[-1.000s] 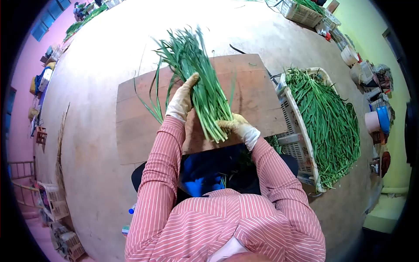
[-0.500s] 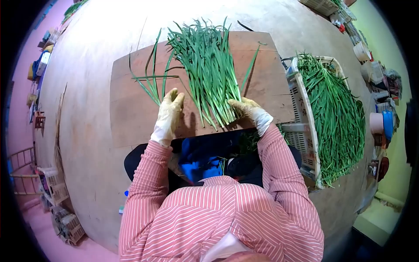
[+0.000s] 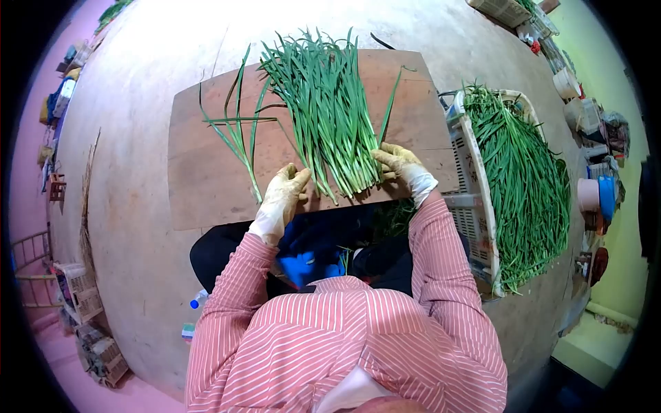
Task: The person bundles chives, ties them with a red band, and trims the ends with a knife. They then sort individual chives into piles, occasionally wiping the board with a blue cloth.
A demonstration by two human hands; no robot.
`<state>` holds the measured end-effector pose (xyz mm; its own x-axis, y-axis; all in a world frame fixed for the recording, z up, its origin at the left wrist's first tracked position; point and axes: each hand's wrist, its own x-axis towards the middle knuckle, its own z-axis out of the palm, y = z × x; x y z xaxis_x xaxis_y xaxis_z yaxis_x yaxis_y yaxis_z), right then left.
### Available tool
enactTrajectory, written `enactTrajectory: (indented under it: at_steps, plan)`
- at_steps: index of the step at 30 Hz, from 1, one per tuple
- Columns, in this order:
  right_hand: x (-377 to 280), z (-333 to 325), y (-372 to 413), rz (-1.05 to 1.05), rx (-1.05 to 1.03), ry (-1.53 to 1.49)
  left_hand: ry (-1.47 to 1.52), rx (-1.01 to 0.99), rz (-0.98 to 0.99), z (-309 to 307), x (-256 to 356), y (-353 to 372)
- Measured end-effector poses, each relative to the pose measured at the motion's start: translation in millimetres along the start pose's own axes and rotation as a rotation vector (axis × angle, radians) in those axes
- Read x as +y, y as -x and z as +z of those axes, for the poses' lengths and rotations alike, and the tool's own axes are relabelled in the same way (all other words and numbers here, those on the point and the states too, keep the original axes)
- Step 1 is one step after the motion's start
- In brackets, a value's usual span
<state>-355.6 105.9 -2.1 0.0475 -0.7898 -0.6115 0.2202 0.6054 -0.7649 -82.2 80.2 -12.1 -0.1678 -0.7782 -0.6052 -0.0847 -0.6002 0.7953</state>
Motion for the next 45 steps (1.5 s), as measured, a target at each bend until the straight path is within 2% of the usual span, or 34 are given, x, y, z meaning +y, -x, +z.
enactTrajectory:
  at_steps: [1, 2, 3, 5, 6, 7, 9, 10, 11, 14, 16, 18, 20, 23, 24, 25, 27, 29, 32, 33, 35, 39, 41, 42, 45]
  plan:
    - [-7, 7, 5, 0.023, 0.05, 0.142, 0.095, -0.071, -0.113, 2, 3, -2]
    - [11, 3, -17, -0.044, 0.181, 0.403, 0.095, -0.069, -0.108, 8, 4, -4]
    - [-1, 15, -5, -0.081, 0.091, 0.414, 0.217, -0.094, -0.169, 17, 6, -5]
    - [15, 12, -23, -0.169, 0.062, 0.457, 0.459, -0.147, -0.291, 31, 8, -10]
    - [27, 9, -32, -0.104, 0.016, 0.257, 0.449, -0.338, -0.167, 32, 3, -19]
    - [32, 14, -33, -0.131, -0.038, 0.107, 0.531, -0.435, -0.159, 33, -1, -21]
    - [25, 22, -24, -0.124, -0.048, 0.078, 0.563, -0.465, -0.111, 39, -17, -35]
    - [28, 26, -21, -0.097, -0.15, -0.161, 0.473, -0.365, -0.089, 48, -3, -21]
    - [30, 24, -25, -0.13, -0.172, -0.124, 0.446, -0.382, -0.064, 46, -9, -30]
    - [25, 24, -21, -0.026, -0.186, -0.13, 0.476, -0.321, -0.082, 48, -7, -29]
    - [12, 30, -10, -0.022, -0.192, -0.144, 0.625, -0.471, -0.292, 47, 8, -13]
    - [15, 32, -8, -0.005, -0.193, -0.164, 0.589, -0.505, -0.242, 50, 9, -8]
    - [22, 31, -14, -0.117, -0.168, -0.087, 0.479, -0.518, -0.139, 54, 15, 0]
    - [30, 30, -21, -0.204, -0.143, -0.029, 0.554, -0.57, -0.223, 49, 12, -3]
    - [22, 34, -11, -0.118, -0.15, -0.118, 0.597, -0.597, -0.296, 48, 16, -3]
    - [12, 38, -2, -0.04, -0.157, -0.204, 0.554, -0.503, -0.288, 48, 19, 3]
    - [8, 41, 4, -0.015, -0.2, -0.28, 0.512, -0.48, -0.233, 39, 8, -5]
    - [27, 33, -21, 0.058, -0.236, -0.298, 0.587, -0.517, -0.289, 32, -3, -11]
    - [23, 40, -17, 0.01, -0.286, -0.22, 0.522, -0.521, -0.25, 27, 2, -7]
    - [27, 43, -18, -0.122, -0.292, -0.141, 0.526, -0.518, -0.246, 26, 2, -6]
    - [30, 46, -19, -0.102, -0.265, -0.013, 0.493, -0.512, -0.174, 25, 0, -5]
    - [30, 46, -15, -0.051, -0.26, -0.085, 0.545, -0.55, -0.25, 21, 5, 0]
    - [34, 45, -19, -0.056, -0.203, -0.025, 0.53, -0.542, -0.228, 16, 0, -5]
    - [35, 52, -20, -0.102, -0.297, -0.113, 0.507, -0.53, -0.2, 18, 2, -3]
    - [30, 57, -11, -0.118, -0.248, -0.086, 0.5, -0.512, -0.162, 20, 7, 6]
